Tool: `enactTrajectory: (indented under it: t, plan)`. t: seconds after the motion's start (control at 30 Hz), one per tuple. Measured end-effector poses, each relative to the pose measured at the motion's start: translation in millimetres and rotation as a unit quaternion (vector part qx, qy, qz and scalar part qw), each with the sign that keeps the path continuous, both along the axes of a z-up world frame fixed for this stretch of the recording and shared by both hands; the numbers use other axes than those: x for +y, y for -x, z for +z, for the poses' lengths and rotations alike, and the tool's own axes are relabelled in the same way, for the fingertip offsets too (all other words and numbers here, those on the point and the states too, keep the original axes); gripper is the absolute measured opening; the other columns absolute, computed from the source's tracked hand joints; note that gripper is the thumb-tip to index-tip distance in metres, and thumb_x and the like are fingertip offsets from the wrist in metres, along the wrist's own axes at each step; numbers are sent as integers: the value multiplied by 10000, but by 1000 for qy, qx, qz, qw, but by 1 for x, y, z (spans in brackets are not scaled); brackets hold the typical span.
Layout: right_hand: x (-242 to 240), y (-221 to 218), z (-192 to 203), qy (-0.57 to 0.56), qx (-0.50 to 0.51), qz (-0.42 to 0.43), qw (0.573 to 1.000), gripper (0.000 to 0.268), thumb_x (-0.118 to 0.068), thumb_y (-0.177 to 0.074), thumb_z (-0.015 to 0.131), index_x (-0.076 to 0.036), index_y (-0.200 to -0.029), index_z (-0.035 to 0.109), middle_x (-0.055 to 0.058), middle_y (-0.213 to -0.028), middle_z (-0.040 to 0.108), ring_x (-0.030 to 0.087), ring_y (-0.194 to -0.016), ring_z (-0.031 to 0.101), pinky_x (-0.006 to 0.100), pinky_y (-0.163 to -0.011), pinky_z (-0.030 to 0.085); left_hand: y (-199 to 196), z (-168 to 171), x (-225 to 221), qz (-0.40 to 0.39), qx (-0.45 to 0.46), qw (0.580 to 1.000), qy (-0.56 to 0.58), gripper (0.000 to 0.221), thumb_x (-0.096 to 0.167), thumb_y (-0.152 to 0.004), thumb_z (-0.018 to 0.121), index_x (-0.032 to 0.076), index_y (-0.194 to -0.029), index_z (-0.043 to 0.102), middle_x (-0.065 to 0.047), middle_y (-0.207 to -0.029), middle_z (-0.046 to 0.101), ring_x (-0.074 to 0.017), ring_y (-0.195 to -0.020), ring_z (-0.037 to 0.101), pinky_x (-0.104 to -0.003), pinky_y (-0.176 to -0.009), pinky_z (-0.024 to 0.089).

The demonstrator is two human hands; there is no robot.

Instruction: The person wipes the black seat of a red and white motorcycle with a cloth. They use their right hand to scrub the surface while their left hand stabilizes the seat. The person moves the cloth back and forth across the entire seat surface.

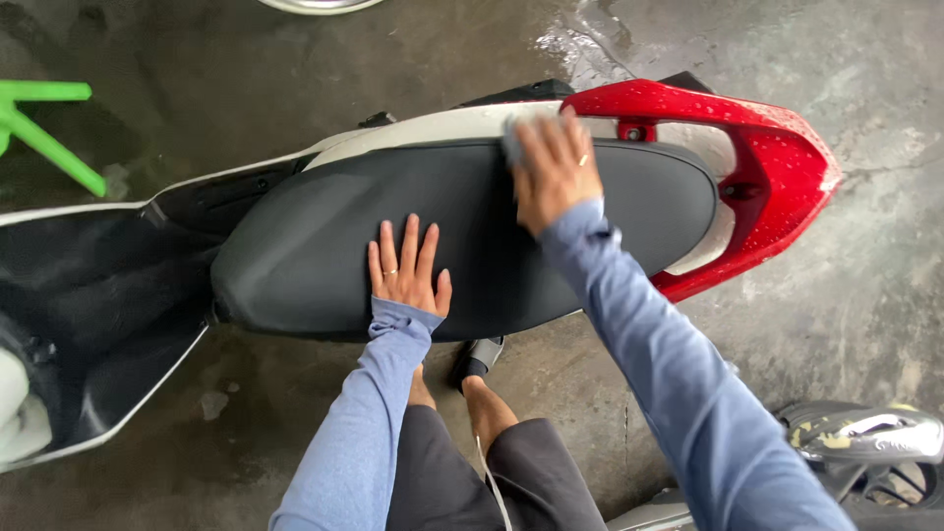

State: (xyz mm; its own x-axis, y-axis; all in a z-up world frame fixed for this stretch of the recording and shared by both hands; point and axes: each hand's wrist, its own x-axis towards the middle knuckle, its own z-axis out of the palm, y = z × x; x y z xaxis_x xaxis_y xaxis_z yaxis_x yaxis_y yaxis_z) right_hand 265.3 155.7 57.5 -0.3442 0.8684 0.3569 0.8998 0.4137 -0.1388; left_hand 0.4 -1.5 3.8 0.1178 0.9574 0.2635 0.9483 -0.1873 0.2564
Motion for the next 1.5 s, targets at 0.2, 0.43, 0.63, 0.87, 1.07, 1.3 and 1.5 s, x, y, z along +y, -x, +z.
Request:
enactTrajectory:
  t: [0.2, 0.43, 0.63, 0.87, 1.07, 1.3, 1.5]
  plan:
    - [-7, 29, 25, -39, -34, 30, 998, 517, -286, -1025, 779, -230, -1538, 757, 134, -1472, 717, 519, -1471, 609, 690, -1179, 541, 0, 0, 2, 3, 3, 1000, 25, 789, 473, -1105, 498, 290, -1863, 377, -66, -1950, 298, -504, -1775, 203, -681, -1416, 141]
    - [-40, 54, 34, -26, -45, 53, 997, 485, -280, -1054, 738, -263, -1539, 761, 107, -1568, 703, 465, -1546, 578, 632, -1239, 504, 1, -5, -1, -1, 17, 1000, 20, 822, 466, -1068, 547, 285, -1856, 396, -70, -1946, 314, -492, -1779, 202, -672, -1416, 147]
    - [22, 55, 7, -79, -29, 3, 996, 621, -337, -933, 848, -247, -1541, 753, 119, -1511, 701, 493, -1459, 610, 654, -1148, 569, -2, 2, -1, 7, 4, 1000, 20, 749, 475, -1130, 454, 290, -1854, 401, -59, -1947, 311, -483, -1779, 213, -661, -1422, 145]
    - [10, 62, 28, -70, 19, 106, 992, 445, -265, -1008, 714, -242, -1446, 793, 97, -1358, 743, 462, -1357, 684, 627, -1097, 595, -1, 3, -2, 3, 3, 1000, 16, 756, 463, -1122, 469, 278, -1853, 411, -70, -1945, 311, -488, -1779, 199, -661, -1422, 128]
    - [-56, 66, 44, -69, -24, 79, 994, 452, -236, -1038, 739, -195, -1487, 774, 151, -1496, 716, 515, -1427, 645, 672, -1170, 543, 1, 0, 1, -6, 0, 1000, 18, 808, 451, -1097, 547, 281, -1869, 381, -79, -1949, 300, -500, -1776, 195, -677, -1416, 139]
    - [-89, 35, 30, -51, -3, -3, 999, 566, -253, -1054, 813, -164, -1606, 729, 191, -1633, 647, 568, -1542, 518, 648, -1271, 460, 5, 3, 0, -14, 2, 1000, 14, 801, 451, -1094, 540, 255, -1859, 406, -94, -1932, 343, -513, -1767, 223, -684, -1408, 157]
    - [-105, -5, 6, -24, 5, 39, 999, 636, -299, -1020, 756, -199, -1646, 704, 168, -1683, 629, 549, -1579, 511, 637, -1276, 443, 0, 0, 0, -8, 13, 1000, 13, 805, 454, -1096, 541, 270, -1865, 390, -86, -1945, 313, -503, -1776, 196, -681, -1414, 132]
